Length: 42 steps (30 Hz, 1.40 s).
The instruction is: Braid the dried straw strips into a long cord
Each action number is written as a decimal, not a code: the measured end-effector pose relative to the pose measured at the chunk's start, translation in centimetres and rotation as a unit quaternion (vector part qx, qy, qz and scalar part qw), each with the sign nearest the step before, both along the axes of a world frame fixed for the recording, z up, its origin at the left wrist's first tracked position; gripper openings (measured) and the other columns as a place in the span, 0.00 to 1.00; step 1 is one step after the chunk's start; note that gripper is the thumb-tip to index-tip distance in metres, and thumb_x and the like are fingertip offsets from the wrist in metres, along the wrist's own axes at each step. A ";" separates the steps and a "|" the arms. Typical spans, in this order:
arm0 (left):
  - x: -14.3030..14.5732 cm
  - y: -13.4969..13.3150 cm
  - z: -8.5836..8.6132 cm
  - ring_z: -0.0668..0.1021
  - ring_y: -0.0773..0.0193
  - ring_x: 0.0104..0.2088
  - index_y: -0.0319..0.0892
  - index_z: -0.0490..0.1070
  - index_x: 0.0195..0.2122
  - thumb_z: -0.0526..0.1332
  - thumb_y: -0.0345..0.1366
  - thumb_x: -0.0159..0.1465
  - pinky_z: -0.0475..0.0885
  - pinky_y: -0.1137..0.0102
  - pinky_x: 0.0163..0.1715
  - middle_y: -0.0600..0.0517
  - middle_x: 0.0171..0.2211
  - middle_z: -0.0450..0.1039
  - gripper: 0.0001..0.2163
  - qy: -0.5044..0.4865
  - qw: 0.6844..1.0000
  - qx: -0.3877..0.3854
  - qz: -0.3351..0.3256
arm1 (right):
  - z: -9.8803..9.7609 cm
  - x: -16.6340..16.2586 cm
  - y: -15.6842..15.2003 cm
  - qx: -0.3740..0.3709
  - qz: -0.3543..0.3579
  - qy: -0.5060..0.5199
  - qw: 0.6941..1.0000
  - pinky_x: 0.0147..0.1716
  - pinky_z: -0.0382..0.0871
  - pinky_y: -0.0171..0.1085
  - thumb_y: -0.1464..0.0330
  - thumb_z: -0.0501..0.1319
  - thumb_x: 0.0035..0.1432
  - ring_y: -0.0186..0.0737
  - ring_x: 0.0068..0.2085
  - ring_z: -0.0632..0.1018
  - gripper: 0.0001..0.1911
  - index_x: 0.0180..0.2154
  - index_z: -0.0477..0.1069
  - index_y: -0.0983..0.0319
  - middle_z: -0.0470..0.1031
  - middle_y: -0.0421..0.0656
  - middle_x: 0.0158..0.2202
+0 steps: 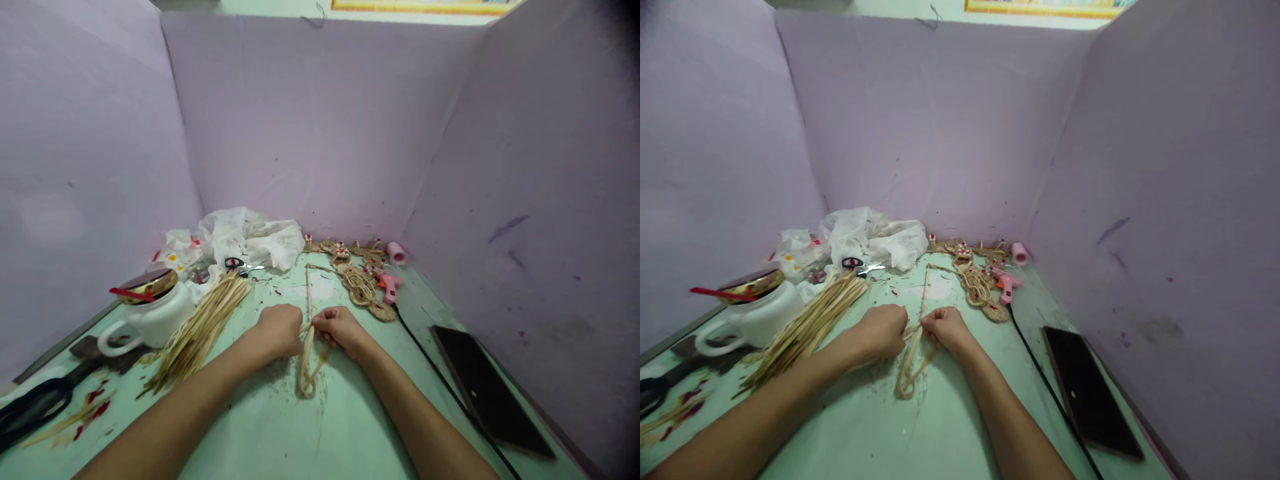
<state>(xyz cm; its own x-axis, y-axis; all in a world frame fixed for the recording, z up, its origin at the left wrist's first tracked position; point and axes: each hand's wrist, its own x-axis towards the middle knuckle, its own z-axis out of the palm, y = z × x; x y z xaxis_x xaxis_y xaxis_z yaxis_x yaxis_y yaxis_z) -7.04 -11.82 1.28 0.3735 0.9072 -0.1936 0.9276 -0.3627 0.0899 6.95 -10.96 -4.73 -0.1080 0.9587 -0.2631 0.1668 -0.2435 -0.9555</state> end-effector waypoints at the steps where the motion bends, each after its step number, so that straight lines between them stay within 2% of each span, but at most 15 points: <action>1: 0.0 0.0 0.0 0.74 0.57 0.28 0.38 0.74 0.26 0.57 0.29 0.41 0.64 0.71 0.25 0.41 0.27 0.73 0.11 0.014 1.000 0.001 0.001 | 0.0 0.0 0.0 0.001 0.000 0.000 1.000 0.10 0.47 0.27 0.74 0.56 0.46 0.23 0.10 0.56 0.08 0.17 0.63 0.65 0.60 0.33 0.10; 3: -0.5 0.4 0.1 0.74 0.59 0.27 0.39 0.74 0.25 0.56 0.30 0.41 0.63 0.72 0.24 0.44 0.26 0.73 0.10 0.000 1.000 -0.022 -0.015 | -0.1 -0.1 0.0 0.002 0.001 0.001 1.000 0.10 0.47 0.27 0.74 0.56 0.46 0.23 0.10 0.56 0.08 0.17 0.63 0.65 0.60 0.33 0.10; 6: -1.6 1.8 0.3 0.71 0.65 0.22 0.41 0.73 0.23 0.55 0.32 0.43 0.60 0.74 0.20 0.50 0.21 0.72 0.09 -0.082 0.995 -0.048 -0.032 | 0.0 -0.1 0.0 0.002 0.003 0.006 1.000 0.10 0.46 0.27 0.74 0.56 0.46 0.23 0.10 0.56 0.08 0.18 0.64 0.66 0.61 0.34 0.10; 9: -1.9 2.8 -0.4 0.69 0.67 0.22 0.40 0.73 0.21 0.54 0.32 0.44 0.58 0.75 0.20 0.51 0.19 0.70 0.08 -0.147 0.989 0.001 0.003 | 0.2 0.0 0.0 0.003 0.004 0.012 1.000 0.10 0.46 0.28 0.74 0.57 0.46 0.23 0.10 0.56 0.08 0.18 0.64 0.66 0.61 0.33 0.10; 11: -1.6 3.2 -1.4 0.69 0.68 0.22 0.38 0.72 0.20 0.54 0.30 0.43 0.58 0.75 0.20 0.52 0.19 0.69 0.08 -0.190 0.982 -0.003 0.023 | 0.2 0.0 -0.1 0.002 0.004 0.016 1.000 0.10 0.47 0.28 0.74 0.57 0.46 0.23 0.11 0.56 0.08 0.18 0.64 0.66 0.62 0.34 0.11; 14: -1.0 3.2 -2.5 0.66 0.70 0.18 0.37 0.72 0.22 0.54 0.28 0.41 0.57 0.76 0.18 0.54 0.16 0.65 0.09 -0.268 0.956 -0.106 0.044 | 0.2 0.1 -0.1 0.003 0.004 0.017 1.000 0.10 0.47 0.28 0.74 0.57 0.46 0.23 0.11 0.56 0.08 0.17 0.64 0.66 0.61 0.34 0.10; 16: -0.9 3.1 -2.6 0.63 0.72 0.15 0.36 0.72 0.23 0.54 0.28 0.41 0.56 0.76 0.16 0.56 0.13 0.62 0.10 -0.311 0.932 -0.176 0.061 | 0.2 0.1 -0.1 0.004 0.004 0.011 1.000 0.10 0.46 0.28 0.73 0.57 0.46 0.23 0.10 0.55 0.09 0.17 0.64 0.65 0.60 0.33 0.09; 19: -0.9 3.0 -2.3 0.60 0.73 0.13 0.36 0.69 0.21 0.55 0.30 0.42 0.54 0.76 0.14 0.58 0.11 0.57 0.06 -0.352 0.906 -0.225 0.074 | 0.2 0.1 0.0 0.002 0.001 0.006 1.000 0.10 0.46 0.28 0.73 0.57 0.46 0.23 0.10 0.55 0.08 0.17 0.64 0.65 0.59 0.33 0.09; 22: -0.8 2.9 -2.2 0.57 0.74 0.11 0.38 0.65 0.15 0.56 0.33 0.44 0.50 0.76 0.12 0.59 0.08 0.53 0.05 -0.365 0.901 -0.219 0.080 | 0.2 0.1 0.0 0.006 0.007 0.011 1.000 0.10 0.47 0.28 0.74 0.57 0.45 0.23 0.11 0.56 0.08 0.18 0.64 0.65 0.60 0.33 0.10; 26: -0.4 2.8 -2.5 0.56 0.74 0.09 0.38 0.63 0.14 0.56 0.35 0.46 0.47 0.76 0.11 0.59 0.06 0.52 0.08 -0.368 0.897 -0.215 0.119 | 0.1 0.1 0.0 0.009 0.011 0.014 1.000 0.10 0.47 0.27 0.74 0.57 0.45 0.23 0.11 0.56 0.08 0.18 0.64 0.66 0.61 0.33 0.10; 31: -0.7 3.0 -2.5 0.57 0.74 0.09 0.38 0.61 0.13 0.58 0.38 0.45 0.47 0.77 0.11 0.56 0.06 0.56 0.10 -0.357 0.877 -0.285 0.149 | -0.1 0.2 0.1 0.010 0.007 0.022 1.000 0.10 0.47 0.27 0.73 0.58 0.45 0.23 0.11 0.56 0.07 0.18 0.64 0.65 0.60 0.33 0.10; 35: -0.8 3.2 -2.6 0.58 0.74 0.09 0.37 0.62 0.13 0.57 0.35 0.44 0.50 0.77 0.11 0.54 0.08 0.60 0.08 -0.363 0.865 -0.315 0.146 | -0.1 0.2 0.1 0.011 0.013 0.027 0.999 0.10 0.47 0.27 0.73 0.57 0.45 0.23 0.11 0.56 0.08 0.17 0.64 0.65 0.60 0.33 0.10; 38: -0.6 3.1 -2.6 0.58 0.74 0.09 0.37 0.62 0.12 0.55 0.32 0.44 0.48 0.76 0.11 0.54 0.07 0.58 0.06 -0.369 0.864 -0.306 0.151 | -0.1 0.2 0.0 0.006 0.007 0.029 1.000 0.10 0.47 0.27 0.74 0.57 0.45 0.23 0.11 0.56 0.07 0.18 0.64 0.66 0.61 0.33 0.10; 42: -0.3 2.9 -2.1 0.56 0.75 0.08 0.38 0.62 0.12 0.56 0.33 0.45 0.46 0.76 0.10 0.55 0.07 0.57 0.07 -0.351 0.869 -0.298 0.182 | 0.1 0.1 0.0 0.005 0.005 0.030 1.000 0.10 0.48 0.27 0.74 0.57 0.45 0.23 0.11 0.56 0.07 0.18 0.64 0.66 0.61 0.33 0.11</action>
